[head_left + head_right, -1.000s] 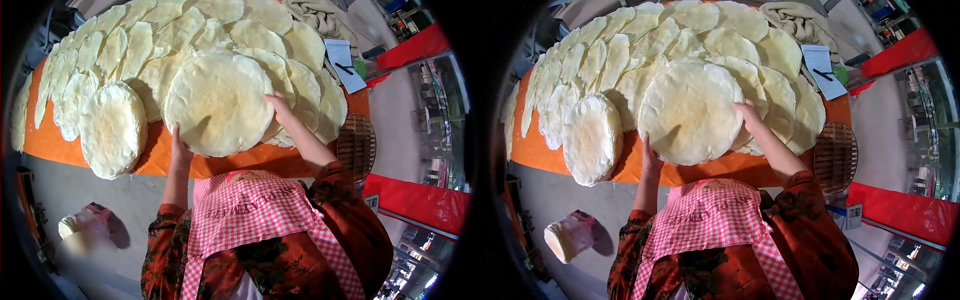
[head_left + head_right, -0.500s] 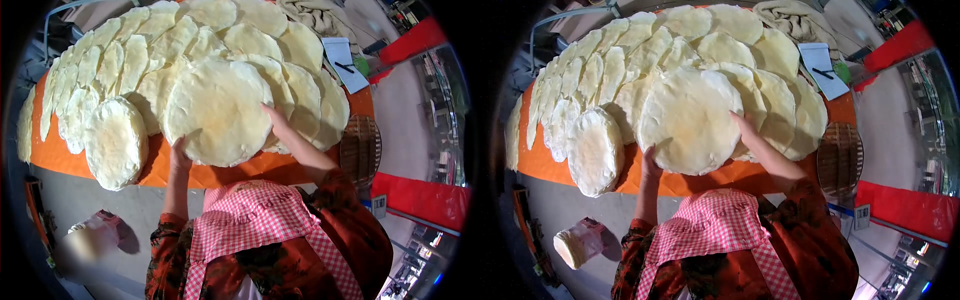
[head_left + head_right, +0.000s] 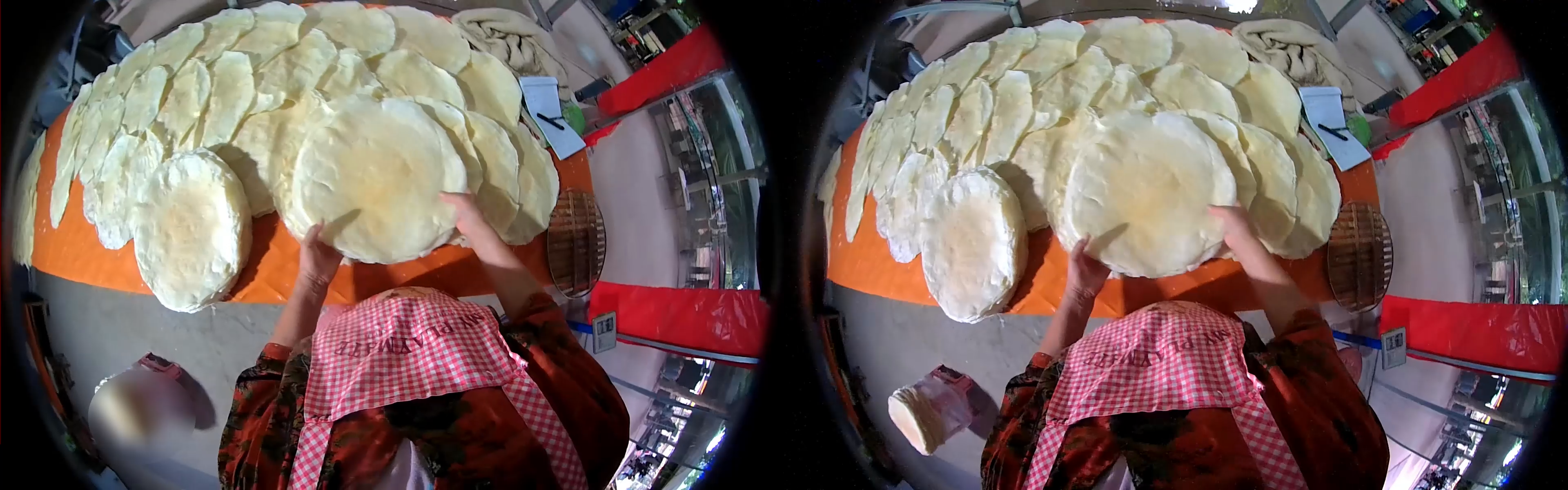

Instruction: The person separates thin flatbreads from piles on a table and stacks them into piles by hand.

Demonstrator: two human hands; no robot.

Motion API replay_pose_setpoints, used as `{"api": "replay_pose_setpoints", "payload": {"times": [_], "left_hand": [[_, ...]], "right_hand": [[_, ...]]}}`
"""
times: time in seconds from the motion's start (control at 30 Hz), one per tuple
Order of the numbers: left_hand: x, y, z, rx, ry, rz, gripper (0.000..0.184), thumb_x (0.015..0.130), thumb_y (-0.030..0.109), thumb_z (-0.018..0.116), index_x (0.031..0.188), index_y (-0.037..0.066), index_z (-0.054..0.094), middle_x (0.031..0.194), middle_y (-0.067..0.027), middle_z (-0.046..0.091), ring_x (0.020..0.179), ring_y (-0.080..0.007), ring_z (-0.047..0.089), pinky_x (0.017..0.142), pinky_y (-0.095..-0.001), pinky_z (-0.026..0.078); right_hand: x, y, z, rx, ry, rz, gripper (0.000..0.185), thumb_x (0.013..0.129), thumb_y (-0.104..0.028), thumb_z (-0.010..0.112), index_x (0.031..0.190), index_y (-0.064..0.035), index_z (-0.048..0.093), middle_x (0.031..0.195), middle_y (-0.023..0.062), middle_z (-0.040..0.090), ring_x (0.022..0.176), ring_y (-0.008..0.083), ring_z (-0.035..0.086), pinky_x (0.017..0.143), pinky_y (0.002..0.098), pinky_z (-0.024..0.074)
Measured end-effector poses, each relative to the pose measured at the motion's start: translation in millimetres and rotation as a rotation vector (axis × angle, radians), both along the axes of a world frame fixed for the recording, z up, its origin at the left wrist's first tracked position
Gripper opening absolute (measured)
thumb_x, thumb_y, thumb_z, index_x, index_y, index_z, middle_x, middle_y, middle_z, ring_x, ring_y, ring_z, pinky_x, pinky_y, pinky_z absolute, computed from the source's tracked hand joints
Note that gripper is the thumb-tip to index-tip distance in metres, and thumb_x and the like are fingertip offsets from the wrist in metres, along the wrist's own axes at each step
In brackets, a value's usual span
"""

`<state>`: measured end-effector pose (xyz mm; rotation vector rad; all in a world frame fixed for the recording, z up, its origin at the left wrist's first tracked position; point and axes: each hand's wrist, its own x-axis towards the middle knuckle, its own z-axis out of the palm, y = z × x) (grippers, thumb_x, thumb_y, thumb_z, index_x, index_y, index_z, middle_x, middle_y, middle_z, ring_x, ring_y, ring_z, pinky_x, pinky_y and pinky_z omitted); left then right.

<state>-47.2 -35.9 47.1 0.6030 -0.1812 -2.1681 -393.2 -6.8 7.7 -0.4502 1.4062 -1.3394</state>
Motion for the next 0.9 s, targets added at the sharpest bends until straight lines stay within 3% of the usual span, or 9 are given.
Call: {"api": "replay_pose_setpoints", "payload": {"times": [0.1,0.23,0.27,0.3,0.33,0.5,0.73,0.83,0.9], "left_hand": [[20,-35,2,0.136,0.081,-0.142,0.069,0.089,0.048,0.051,0.141,0.006,0.036,0.143,-0.0151,0.04,0.13,-0.0335,0.041,0.108,-0.0496,0.031],[4,-62,-35,0.181,-0.148,-0.216,0.06,0.082,0.002,0.065,0.137,0.0,0.041,0.13,-0.0113,0.052,0.12,-0.0271,0.049,0.096,-0.0429,0.048],[-1,-54,-42,-0.172,-0.556,-0.248,0.047,0.085,0.005,0.062,0.129,-0.004,0.048,0.126,-0.0156,0.053,0.113,-0.0301,0.055,0.088,-0.0445,0.054],[-12,-54,-50,0.169,-0.389,-0.152,0.038,0.086,0.007,0.061,0.121,-0.007,0.052,0.121,-0.0212,0.055,0.106,-0.0335,0.058,0.086,-0.044,0.055],[-18,-42,-57,0.027,-0.346,-0.066,0.037,0.086,0.008,0.06,0.118,-0.008,0.051,0.116,-0.0249,0.056,0.1,-0.0364,0.06,0.082,-0.048,0.055],[29,-26,-15,0.21,0.229,-0.228,0.043,0.088,0.014,0.057,0.125,-0.006,0.048,0.128,-0.0242,0.049,0.113,-0.0365,0.053,0.085,-0.0484,0.051],[61,-71,18,0.034,0.112,-0.005,0.05,0.088,0.013,0.059,0.132,-0.002,0.04,0.127,-0.0229,0.05,0.113,-0.0356,0.054,0.094,-0.0485,0.048],[148,-81,83,-0.113,0.032,0.251,0.044,0.088,0.024,0.058,0.126,0.001,0.051,0.119,-0.0163,0.059,0.109,-0.0291,0.058,0.095,-0.0443,0.047],[219,-73,136,-0.168,-0.34,0.446,0.044,0.086,0.024,0.06,0.122,0.0,0.055,0.118,-0.0142,0.06,0.109,-0.0273,0.057,0.094,-0.0424,0.047]], "right_hand": [[17,-1,76,-0.042,0.075,-0.076,0.057,0.071,-0.006,0.07,0.123,0.0022,0.05,0.112,0.0152,0.061,0.098,0.0281,0.06,0.082,0.0397,0.0517],[23,-13,100,0.135,-0.319,0.017,0.053,0.08,-0.026,0.069,0.124,-0.0015,0.054,0.12,0.0122,0.06,0.11,0.0283,0.057,0.095,0.0434,0.0461],[19,-16,89,0.163,-0.267,0.018,0.053,0.081,-0.026,0.068,0.126,-0.0017,0.053,0.124,0.0128,0.058,0.114,0.0282,0.054,0.099,0.0428,0.0431],[6,-17,68,0.217,-0.17,0.019,0.054,0.081,-0.026,0.068,0.126,-0.0008,0.052,0.124,0.013,0.058,0.115,0.0278,0.054,0.1,0.0418,0.042],[13,-11,84,0.282,-0.117,0.029,0.055,0.081,-0.024,0.067,0.127,0.0008,0.051,0.123,0.0129,0.059,0.115,0.0277,0.053,0.1,0.0412,0.0415],[12,-2,128,0.222,0.155,0.08,0.058,0.074,-0.016,0.07,0.124,0.0044,0.05,0.117,0.0165,0.06,0.108,0.0299,0.058,0.091,0.0428,0.0477],[132,-92,289,-0.097,0.47,0.355,0.055,0.07,-0.008,0.069,0.121,0.0043,0.052,0.107,0.0147,0.064,0.095,0.0251,0.063,0.083,0.0359,0.052],[203,-127,329,-0.342,0.424,0.524,0.055,0.072,-0.009,0.068,0.122,0.0049,0.051,0.107,0.014,0.065,0.089,0.0238,0.065,0.082,0.035,0.053],[239,-151,329,-0.348,0.379,0.532,0.055,0.073,-0.01,0.068,0.123,0.0053,0.05,0.107,0.0149,0.065,0.089,0.0238,0.066,0.083,0.0347,0.0538]]}}
